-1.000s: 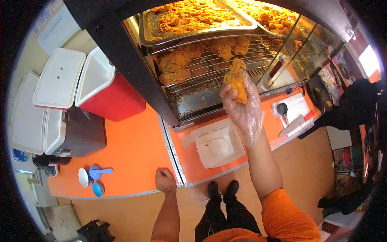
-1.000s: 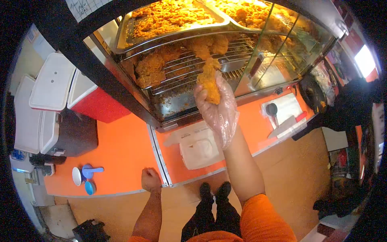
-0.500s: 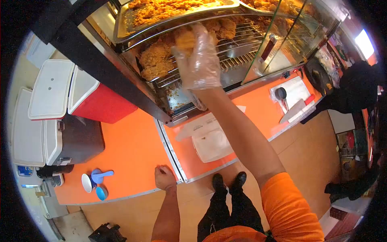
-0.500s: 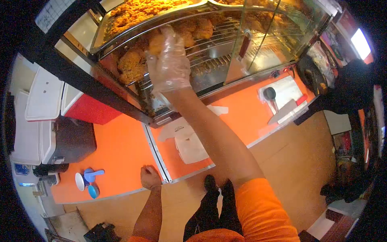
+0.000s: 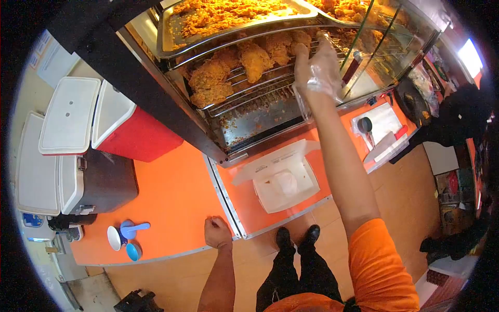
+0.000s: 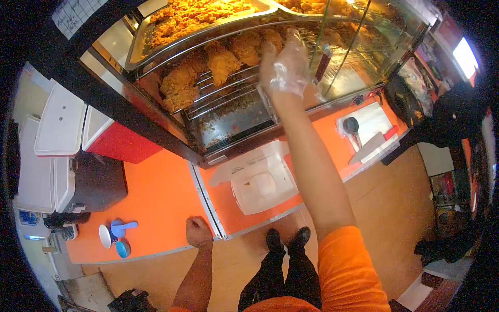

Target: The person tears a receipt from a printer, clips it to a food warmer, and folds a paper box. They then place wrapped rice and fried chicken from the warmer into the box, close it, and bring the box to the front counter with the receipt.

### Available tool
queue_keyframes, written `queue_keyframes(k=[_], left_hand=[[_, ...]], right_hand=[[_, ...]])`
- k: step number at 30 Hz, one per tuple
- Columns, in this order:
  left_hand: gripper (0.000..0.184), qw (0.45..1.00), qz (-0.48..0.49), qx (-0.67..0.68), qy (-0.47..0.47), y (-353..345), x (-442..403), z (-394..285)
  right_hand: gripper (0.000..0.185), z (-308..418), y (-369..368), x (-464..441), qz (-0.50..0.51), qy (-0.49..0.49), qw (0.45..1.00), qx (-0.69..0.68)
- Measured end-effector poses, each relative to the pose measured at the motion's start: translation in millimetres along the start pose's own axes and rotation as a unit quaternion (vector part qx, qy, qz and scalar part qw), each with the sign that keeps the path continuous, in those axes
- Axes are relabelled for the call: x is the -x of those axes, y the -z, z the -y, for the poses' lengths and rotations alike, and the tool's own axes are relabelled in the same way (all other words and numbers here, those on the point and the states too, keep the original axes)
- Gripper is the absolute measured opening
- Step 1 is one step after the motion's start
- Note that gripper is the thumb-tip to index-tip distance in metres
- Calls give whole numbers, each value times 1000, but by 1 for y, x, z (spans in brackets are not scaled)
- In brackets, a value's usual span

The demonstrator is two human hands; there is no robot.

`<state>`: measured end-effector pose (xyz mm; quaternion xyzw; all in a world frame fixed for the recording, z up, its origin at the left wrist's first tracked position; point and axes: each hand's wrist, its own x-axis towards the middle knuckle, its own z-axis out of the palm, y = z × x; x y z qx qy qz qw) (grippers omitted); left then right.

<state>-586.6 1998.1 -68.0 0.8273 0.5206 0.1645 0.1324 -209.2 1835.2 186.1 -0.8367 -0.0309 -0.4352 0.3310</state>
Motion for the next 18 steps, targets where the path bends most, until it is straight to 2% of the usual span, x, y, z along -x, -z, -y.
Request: queue_keyframes(k=[2,4,7,9,11,12,14,15,16,18], left_hand=[[31,1000,3,6,8,-1,1,0],[31,1000,5,12,18,-6,1,5],[31,999,-21,31,-12,-8,0,9],[31,998,53,25,36,1,-1,2],[31,998,50,30,23,-10,-2,16],[31,998,49,36,9,-12,-3,18],[30,999,28,31,-1,-12,0,17],[29,1000,6,27,-10,-11,0,14],[29,1000,8,27,-8,-9,0,13],[29,999,12,39,1,-6,-1,10]], right_hand=[[50,-6,-7,-13,121,-18,992,-15],[49,3,-8,-14,119,-14,993,-7],[48,9,-5,-15,198,-36,979,33],[48,-9,-19,-26,191,-19,979,74],[50,-3,-10,-34,184,31,965,185],[50,1,-5,-41,184,30,965,185],[45,5,-4,-55,217,-133,967,20],[38,-31,-47,-64,184,-68,973,125],[38,-20,-39,-68,186,-67,972,126],[34,13,-14,-81,368,-46,896,243]])
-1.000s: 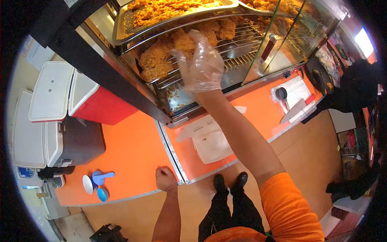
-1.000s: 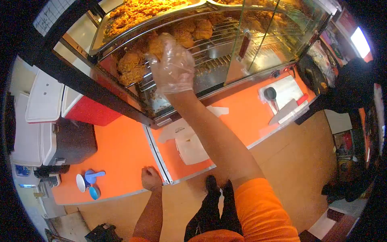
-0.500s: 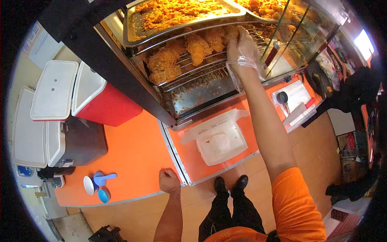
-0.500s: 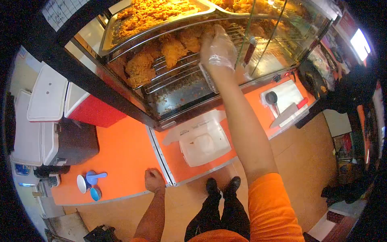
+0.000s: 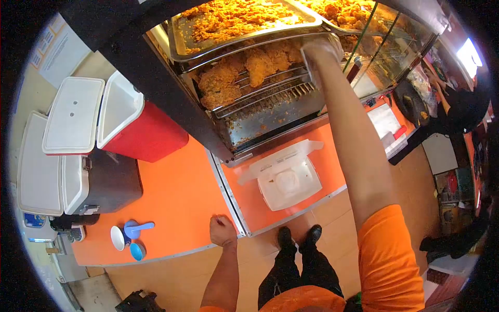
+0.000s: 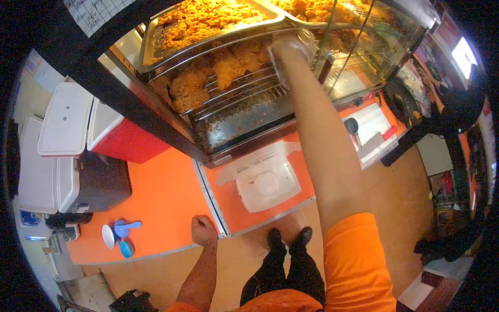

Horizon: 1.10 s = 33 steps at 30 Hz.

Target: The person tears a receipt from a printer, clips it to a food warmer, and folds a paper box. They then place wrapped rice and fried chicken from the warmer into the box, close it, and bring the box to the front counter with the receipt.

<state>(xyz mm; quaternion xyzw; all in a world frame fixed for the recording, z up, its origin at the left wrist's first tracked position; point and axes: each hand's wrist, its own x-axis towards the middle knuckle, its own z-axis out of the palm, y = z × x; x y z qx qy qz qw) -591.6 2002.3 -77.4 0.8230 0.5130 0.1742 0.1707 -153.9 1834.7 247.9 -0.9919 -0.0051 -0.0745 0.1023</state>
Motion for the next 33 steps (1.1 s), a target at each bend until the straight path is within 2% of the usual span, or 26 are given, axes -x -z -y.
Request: queue_keyframes(k=[1,3,5,8,9,10,12,13,14,16,17,18,19,20,21,22,23,24,26,27,29,33], left_hand=[[29,1000,1,-1,0,-5,1,5],[26,999,-39,2,-35,-15,-1,15],[26,999,-36,7,-34,-10,0,9],[26,1000,-11,4,-19,2,0,-1],[26,1000,9,-6,-3,3,0,-3],[26,1000,10,-4,-1,2,0,-2],[25,999,-19,-14,-28,0,0,0],[25,999,-18,-13,-28,0,1,1],[26,999,-23,4,-29,0,1,1],[27,999,-31,23,-33,-6,1,7],[25,999,-36,7,-37,-12,1,13],[23,998,-41,-8,-40,-19,-1,18],[23,998,-44,-9,-43,-15,-1,16],[23,997,-51,-2,-52,-12,0,13],[24,996,-58,7,-61,-8,1,9],[24,996,-58,5,-65,-2,1,6],[26,998,-30,3,-46,2,0,1],[28,1000,-2,0,-27,3,0,-2],[28,1000,2,-1,-24,2,1,-2],[28,1000,5,-1,-18,2,0,-1],[28,1000,1,-5,-21,-4,0,7],[32,998,-39,-14,-48,-10,1,9]], right_hand=[[35,-9,-18,-16,-44,11,999,-10],[35,-6,0,-12,-45,20,998,33],[35,-5,4,-18,-21,11,997,79],[39,-55,-86,-123,-138,-54,988,45],[46,-40,-72,-92,-184,-35,981,-59],[46,-39,-78,-88,-207,-34,975,-69],[45,-64,-130,-138,-199,-9,978,61],[45,-92,-183,-185,-191,46,965,175],[41,-66,-135,-120,-127,44,948,287],[34,-3,-17,32,-6,84,867,491],[34,3,-18,42,-8,82,868,490],[32,8,-18,49,28,108,706,699],[31,12,-20,54,66,126,494,858],[30,14,-23,59,100,136,246,954],[30,15,-25,64,128,137,-19,982],[30,14,-28,72,147,131,-285,938],[32,10,-24,89,104,155,-245,951],[32,5,-27,102,107,156,-244,951],[34,-2,-35,123,-3,-3,-156,988],[34,-5,-37,130,0,-3,-154,988],[38,-9,-39,140,-64,20,-108,992],[37,-16,-54,143,-78,47,-116,989]])
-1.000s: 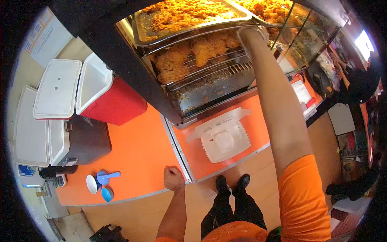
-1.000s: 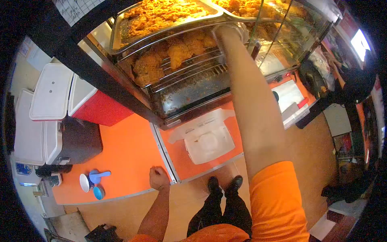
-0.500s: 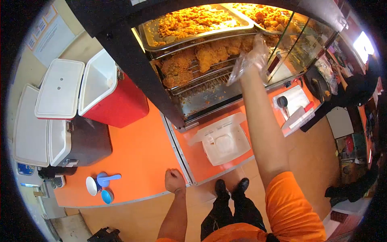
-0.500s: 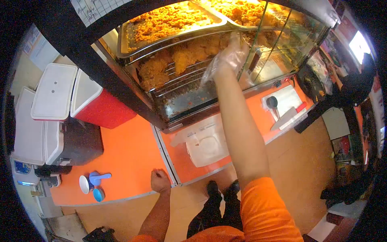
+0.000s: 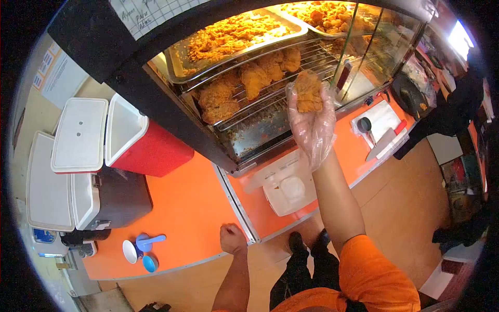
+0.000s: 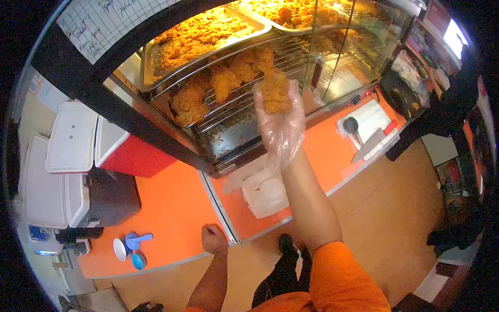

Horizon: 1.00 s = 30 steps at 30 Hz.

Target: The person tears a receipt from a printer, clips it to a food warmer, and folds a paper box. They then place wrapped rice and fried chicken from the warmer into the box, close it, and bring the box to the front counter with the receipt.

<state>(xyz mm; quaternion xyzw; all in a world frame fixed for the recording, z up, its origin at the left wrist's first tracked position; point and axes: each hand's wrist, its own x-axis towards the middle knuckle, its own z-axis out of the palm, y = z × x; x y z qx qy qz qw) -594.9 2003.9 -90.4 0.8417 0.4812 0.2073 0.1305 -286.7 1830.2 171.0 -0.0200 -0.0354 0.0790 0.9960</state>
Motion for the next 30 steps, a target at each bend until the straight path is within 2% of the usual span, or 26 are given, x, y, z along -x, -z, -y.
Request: queue_keyframes(k=[2,3,4,5,6,7,8,9,11,12,14,17,19,21,23,24,25,27,30], left_hand=[[31,1000,8,5,5,-2,0,1],[31,1000,17,9,13,-3,-1,3],[31,1000,16,7,14,-5,-1,5],[29,1000,12,17,17,-3,-1,4],[28,999,9,27,20,-1,0,3],[28,999,11,25,22,0,0,1],[28,999,25,13,21,7,-2,-7],[28,999,40,1,21,11,-2,-10],[28,998,52,12,32,4,-3,-2],[28,997,63,25,42,4,-3,-1],[28,998,49,27,34,7,0,-2],[27,999,33,25,25,7,-2,-6],[27,999,37,12,31,3,-4,-3],[25,999,-13,46,-2,-5,0,5],[26,997,30,71,-4,-7,0,12],[28,999,12,34,-13,-4,-1,6],[29,1000,-9,2,-27,2,0,0],[29,1000,15,0,-4,9,4,5],[29,999,29,33,16,-2,-2,2]], right_hand=[[36,-4,-2,0,-38,18,996,79],[36,-9,-5,0,-38,18,996,77],[39,-16,-8,-2,-81,105,972,195],[43,-21,-13,-3,-123,188,924,310],[43,-21,-17,-6,-126,185,924,310],[47,-21,-21,-13,-156,287,809,488],[52,-20,-23,-23,-177,373,649,639],[52,-20,-20,-36,-177,370,649,641],[55,-22,-16,-65,-82,483,573,657],[55,-22,-17,-75,-82,480,574,658],[52,-19,-17,-92,-123,485,483,719],[55,-2,1,-143,-154,478,505,702],[57,22,-16,-150,-108,315,267,904],[59,30,-21,-155,-56,155,131,978],[62,56,37,-207,-128,227,465,846],[58,49,25,-189,-122,282,468,828],[54,33,4,-154,-100,341,446,822],[47,-6,-32,-89,-48,418,412,808],[36,-52,-57,-15,60,386,407,826]])
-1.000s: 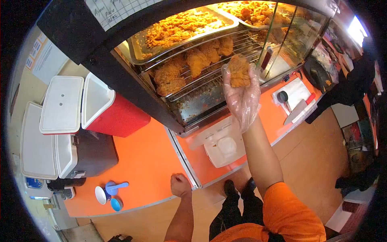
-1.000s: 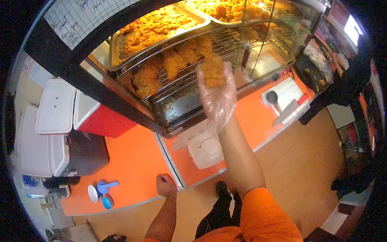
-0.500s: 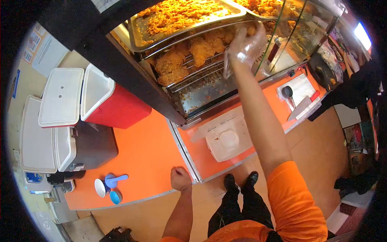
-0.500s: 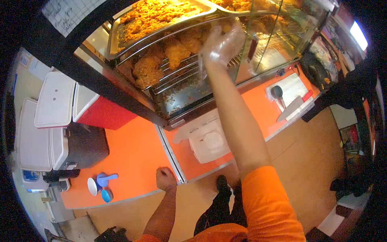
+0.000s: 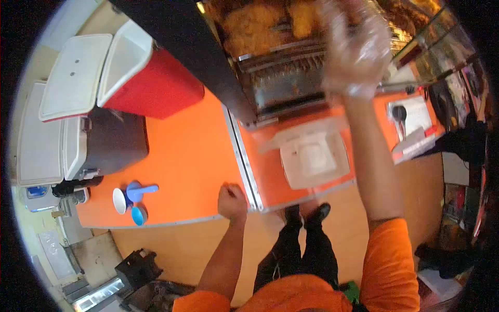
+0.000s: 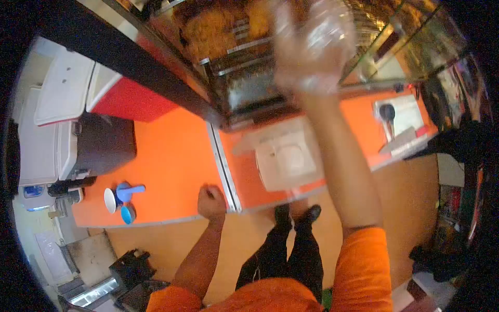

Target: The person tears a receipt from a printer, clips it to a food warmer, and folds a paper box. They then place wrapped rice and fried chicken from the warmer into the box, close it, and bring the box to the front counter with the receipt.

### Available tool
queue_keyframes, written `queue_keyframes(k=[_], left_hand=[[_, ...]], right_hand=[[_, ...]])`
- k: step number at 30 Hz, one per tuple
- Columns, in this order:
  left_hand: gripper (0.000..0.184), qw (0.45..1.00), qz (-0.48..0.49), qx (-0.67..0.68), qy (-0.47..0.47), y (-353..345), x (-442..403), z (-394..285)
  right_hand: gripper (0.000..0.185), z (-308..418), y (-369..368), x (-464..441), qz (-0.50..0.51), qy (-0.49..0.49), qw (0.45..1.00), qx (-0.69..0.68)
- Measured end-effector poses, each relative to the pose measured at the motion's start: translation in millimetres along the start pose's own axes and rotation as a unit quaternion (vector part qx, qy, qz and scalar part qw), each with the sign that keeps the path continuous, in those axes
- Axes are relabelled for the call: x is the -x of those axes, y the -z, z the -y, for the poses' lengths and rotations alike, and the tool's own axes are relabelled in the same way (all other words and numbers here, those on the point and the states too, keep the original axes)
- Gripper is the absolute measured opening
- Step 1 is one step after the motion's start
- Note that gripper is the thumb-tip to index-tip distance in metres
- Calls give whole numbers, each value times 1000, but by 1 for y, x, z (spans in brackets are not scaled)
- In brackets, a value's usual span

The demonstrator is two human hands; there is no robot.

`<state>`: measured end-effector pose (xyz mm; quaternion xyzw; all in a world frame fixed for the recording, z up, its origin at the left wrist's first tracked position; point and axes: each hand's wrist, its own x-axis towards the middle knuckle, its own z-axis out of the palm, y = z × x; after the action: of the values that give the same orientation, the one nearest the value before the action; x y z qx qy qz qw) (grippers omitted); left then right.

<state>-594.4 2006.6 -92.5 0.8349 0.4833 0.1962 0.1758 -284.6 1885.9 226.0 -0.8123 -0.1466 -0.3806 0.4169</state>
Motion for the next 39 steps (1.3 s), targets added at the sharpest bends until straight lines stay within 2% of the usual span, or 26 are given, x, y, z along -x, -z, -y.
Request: queue_keyframes(k=[1,2,3,6,7,9,12,15,16,17,19,20,22,25,27,29,31,33,34,35,37,38,39], left_hand=[[29,1000,16,6,9,-1,-1,3],[29,1000,4,10,5,0,-2,1],[30,1000,-19,2,-6,2,-1,-4],[31,999,-41,-9,-16,4,0,-7],[31,999,-35,-10,-15,5,0,-6],[32,999,-34,-13,-9,6,-2,-8],[32,1000,-24,-14,8,5,-1,-9],[34,999,-40,-28,-2,4,0,-6],[28,999,-31,-43,4,4,0,-5],[24,998,-24,-55,10,5,-2,-6],[24,999,-9,-35,17,7,-2,-8],[25,1000,9,-17,24,9,-1,-8],[25,1000,3,-20,19,8,-1,-6],[25,1000,-14,-16,10,8,-3,-11],[25,1000,-22,-13,4,7,-1,-9],[24,998,-36,-40,-11,5,-2,-6],[25,999,-22,-43,-1,9,-1,-14],[25,999,-10,-46,12,10,-1,-14],[25,999,-21,-35,2,6,-1,-10],[25,999,-33,-22,-6,4,-1,-6],[25,999,-28,-33,-1,9,-2,-12],[26,999,-21,-46,6,11,-1,-15],[26,999,-23,-40,9,7,-2,-12]], right_hand=[[31,9,7,8,45,73,987,-135],[38,-4,-7,24,61,178,980,69],[38,-3,-12,21,52,180,980,64],[56,0,-29,11,126,276,953,8],[56,1,-31,5,123,275,953,5],[68,4,-32,-12,308,257,914,61],[66,-1,-34,-22,317,309,896,-4],[71,-11,-41,-26,321,361,876,-1],[69,-15,-45,-24,292,374,880,11],[69,-11,-41,-27,291,377,879,11],[63,-3,-29,-29,357,329,872,64],[63,-4,-30,-25,359,330,871,64],[60,-10,-36,-14,280,330,902,-10],[57,-6,-41,-5,248,321,911,-75],[56,6,-48,-3,243,298,921,-58],[50,10,-60,-4,278,253,926,39],[48,12,-78,-2,281,236,930,31],[46,20,-80,-2,196,231,951,59],[48,21,-77,-2,61,257,965,-9],[48,17,-68,1,58,257,965,-9],[55,9,-24,1,143,228,962,45],[55,-5,-19,5,143,232,961,45],[55,-24,-19,10,65,179,982,-2]])
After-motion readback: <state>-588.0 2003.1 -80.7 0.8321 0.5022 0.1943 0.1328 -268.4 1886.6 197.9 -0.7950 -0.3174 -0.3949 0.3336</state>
